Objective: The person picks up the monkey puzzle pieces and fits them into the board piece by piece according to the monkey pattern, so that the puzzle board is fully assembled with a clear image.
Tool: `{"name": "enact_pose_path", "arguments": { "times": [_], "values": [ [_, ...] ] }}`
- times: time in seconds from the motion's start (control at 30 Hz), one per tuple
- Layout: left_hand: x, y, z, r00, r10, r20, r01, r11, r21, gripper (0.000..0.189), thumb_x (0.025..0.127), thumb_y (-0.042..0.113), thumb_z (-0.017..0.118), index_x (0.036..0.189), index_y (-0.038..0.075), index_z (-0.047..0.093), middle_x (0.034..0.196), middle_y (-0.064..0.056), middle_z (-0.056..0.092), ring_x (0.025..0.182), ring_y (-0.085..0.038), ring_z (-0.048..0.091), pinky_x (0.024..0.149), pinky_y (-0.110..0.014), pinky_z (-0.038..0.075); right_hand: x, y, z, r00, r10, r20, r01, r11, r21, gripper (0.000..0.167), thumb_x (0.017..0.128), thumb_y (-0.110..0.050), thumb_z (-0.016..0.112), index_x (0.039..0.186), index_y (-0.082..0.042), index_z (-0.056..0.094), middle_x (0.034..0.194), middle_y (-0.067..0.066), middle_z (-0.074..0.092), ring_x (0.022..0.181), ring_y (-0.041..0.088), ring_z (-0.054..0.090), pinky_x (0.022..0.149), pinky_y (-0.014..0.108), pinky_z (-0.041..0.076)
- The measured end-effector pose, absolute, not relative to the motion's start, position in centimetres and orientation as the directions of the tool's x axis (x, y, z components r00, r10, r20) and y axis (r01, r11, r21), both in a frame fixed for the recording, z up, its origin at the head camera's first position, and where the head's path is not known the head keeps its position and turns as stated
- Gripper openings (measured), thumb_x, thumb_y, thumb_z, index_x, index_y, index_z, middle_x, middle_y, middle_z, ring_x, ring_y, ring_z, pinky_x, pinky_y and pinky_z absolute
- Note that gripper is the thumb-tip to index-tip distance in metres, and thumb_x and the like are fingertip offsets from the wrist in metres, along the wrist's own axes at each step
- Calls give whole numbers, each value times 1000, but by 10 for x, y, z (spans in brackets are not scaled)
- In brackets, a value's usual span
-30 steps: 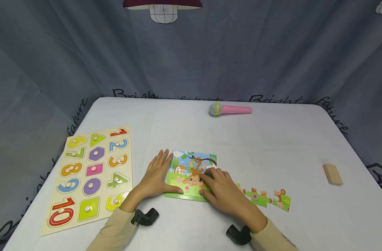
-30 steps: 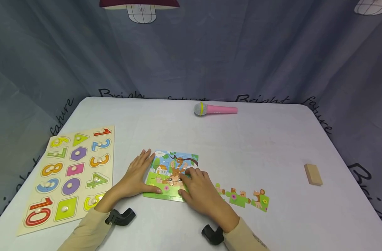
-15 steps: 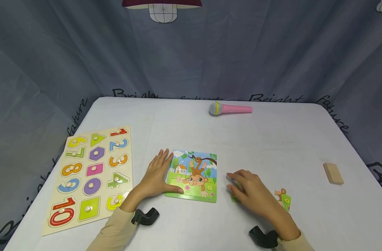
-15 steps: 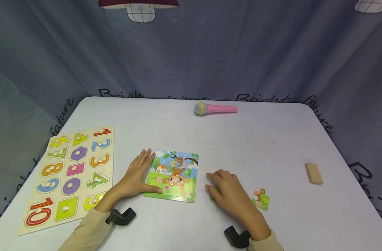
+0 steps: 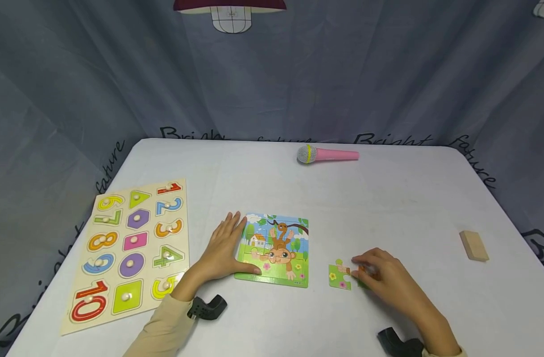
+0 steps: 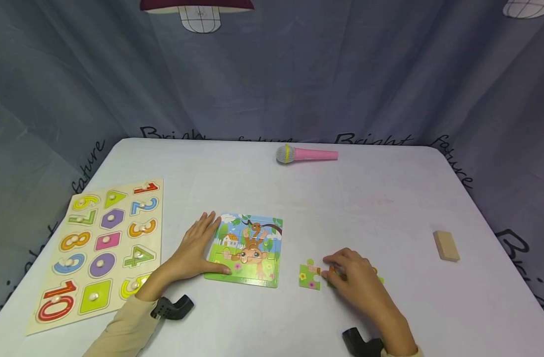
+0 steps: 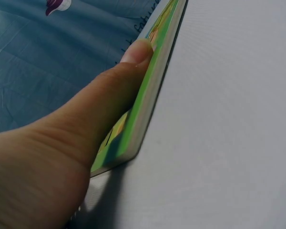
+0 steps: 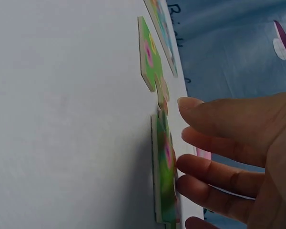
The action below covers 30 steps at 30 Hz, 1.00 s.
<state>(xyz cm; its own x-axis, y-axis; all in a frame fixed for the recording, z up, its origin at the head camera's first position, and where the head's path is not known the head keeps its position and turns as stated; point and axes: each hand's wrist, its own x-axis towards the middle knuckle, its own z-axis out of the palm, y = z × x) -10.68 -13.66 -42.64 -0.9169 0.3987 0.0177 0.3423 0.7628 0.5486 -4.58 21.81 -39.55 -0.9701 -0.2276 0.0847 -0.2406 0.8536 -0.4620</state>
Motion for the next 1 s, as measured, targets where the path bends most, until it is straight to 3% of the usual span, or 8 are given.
{"name": "enact_pose_path", "arguments": {
  "times": [0.27, 0.43, 0.7, 1.0],
  "values": [
    [-107, -137, -426, -918, 397, 6, 331, 755, 566, 123, 52, 60, 77, 145, 5, 19, 153, -13, 9, 142, -30, 0, 114, -51, 6, -36, 211, -401, -964, -223, 144, -263, 872, -413, 30, 72, -33, 75, 97, -16, 68, 96, -3, 56, 88, 15, 50, 67, 26, 28],
    [-107, -137, -427, -919, 395, 3, 328, 758, 564, 123, 52, 60, 77, 145, 6, 18, 153, -13, 9, 142, -30, 0, 114, -50, 6, -32, 205, -402, -963, -225, 150, -267, 885, -381, 36, 70, -39, 75, 98, -16, 67, 95, 1, 54, 86, 18, 48, 69, 31, 32],
    [-106, -137, -427, -917, 400, 0, 332, 763, 555, 123, 52, 62, 76, 145, 6, 18, 153, -13, 9, 142, -30, -1, 114, -51, 6, -25, 197, -404, -976, -183, 121, -213, 917, -336, 44, 73, -43, 72, 108, -18, 63, 107, 11, 54, 96, 31, 52, 73, 48, 41],
    [-106, -137, -426, -918, 398, -2, 330, 765, 553, 124, 52, 63, 76, 145, 5, 17, 153, -13, 9, 142, -30, -1, 114, -51, 5, -21, 192, -407, -967, -162, 198, -223, 914, -339, 40, 71, -35, 75, 104, -15, 67, 109, 10, 56, 96, 27, 51, 75, 43, 38]
  ]
}}
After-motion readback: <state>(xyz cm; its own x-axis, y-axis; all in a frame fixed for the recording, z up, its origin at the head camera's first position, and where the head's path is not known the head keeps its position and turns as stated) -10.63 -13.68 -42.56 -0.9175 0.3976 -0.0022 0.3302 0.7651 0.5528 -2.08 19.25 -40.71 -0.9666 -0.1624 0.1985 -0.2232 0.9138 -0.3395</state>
